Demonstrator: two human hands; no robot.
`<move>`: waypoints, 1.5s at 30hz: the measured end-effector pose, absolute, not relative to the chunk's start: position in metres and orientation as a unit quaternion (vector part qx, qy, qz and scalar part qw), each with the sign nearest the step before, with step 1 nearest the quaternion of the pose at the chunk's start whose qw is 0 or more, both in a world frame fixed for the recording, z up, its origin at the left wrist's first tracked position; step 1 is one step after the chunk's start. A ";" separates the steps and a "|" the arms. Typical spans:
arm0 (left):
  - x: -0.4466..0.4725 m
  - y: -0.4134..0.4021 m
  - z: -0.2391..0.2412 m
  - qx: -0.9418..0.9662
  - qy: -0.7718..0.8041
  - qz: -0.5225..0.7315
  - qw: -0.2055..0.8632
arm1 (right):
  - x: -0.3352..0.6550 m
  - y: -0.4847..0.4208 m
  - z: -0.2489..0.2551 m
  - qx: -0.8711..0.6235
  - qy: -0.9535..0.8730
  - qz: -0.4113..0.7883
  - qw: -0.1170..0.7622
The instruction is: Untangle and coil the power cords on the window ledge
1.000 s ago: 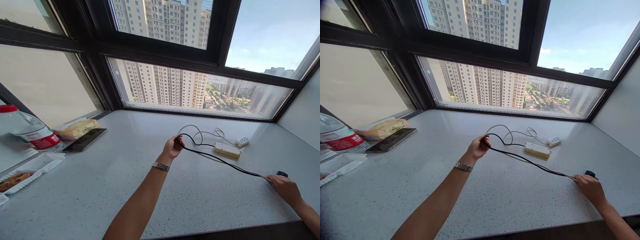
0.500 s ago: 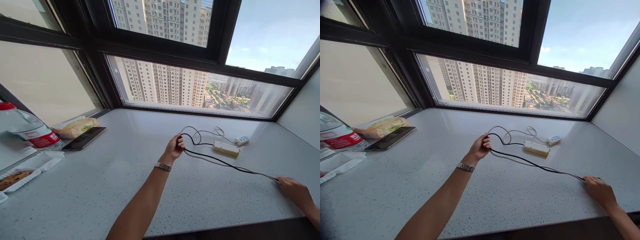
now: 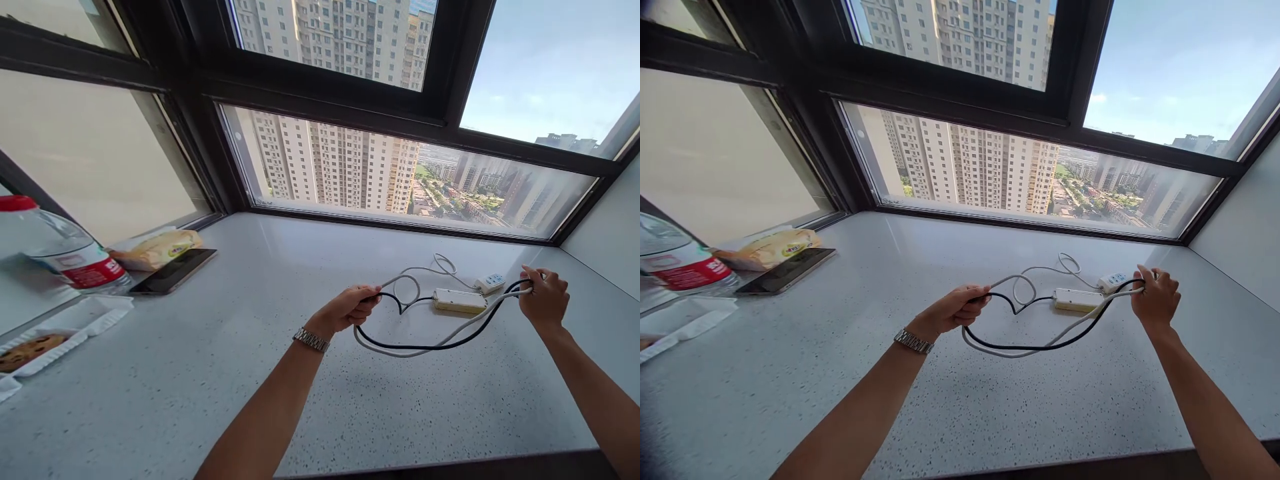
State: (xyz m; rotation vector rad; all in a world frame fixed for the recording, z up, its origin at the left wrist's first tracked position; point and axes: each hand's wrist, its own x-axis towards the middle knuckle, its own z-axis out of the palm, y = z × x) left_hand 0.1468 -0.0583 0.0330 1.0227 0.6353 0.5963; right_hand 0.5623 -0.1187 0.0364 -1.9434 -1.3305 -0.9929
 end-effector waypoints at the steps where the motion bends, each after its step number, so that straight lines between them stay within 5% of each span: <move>1: 0.145 -0.060 0.034 0.490 0.292 0.265 0.778 | 0.549 -0.107 0.041 -0.725 -0.513 -0.341 0.309; 9: 0.136 -0.062 0.020 0.540 0.302 0.252 0.744 | 0.436 -0.031 0.046 -0.516 -0.709 -0.072 0.476; 19: 0.138 -0.065 0.002 0.552 0.354 0.430 0.621 | 0.363 0.007 -0.005 -0.529 -0.725 0.100 0.429; 30: 0.132 -0.075 0.002 0.706 0.345 0.389 0.481 | 0.348 0.024 -0.021 -0.489 -0.781 0.206 0.330; 37: 0.138 -0.079 0.016 0.621 0.331 0.455 0.546 | 0.356 0.008 -0.020 -0.563 -0.702 0.239 0.365; 41: 0.145 -0.078 0.040 0.564 0.323 0.440 0.620 | 0.341 -0.006 -0.022 -0.476 -0.633 0.456 0.406; 45: 0.149 -0.069 0.059 0.562 0.323 0.439 0.622 | 0.334 -0.023 -0.024 -0.391 -0.622 0.594 0.327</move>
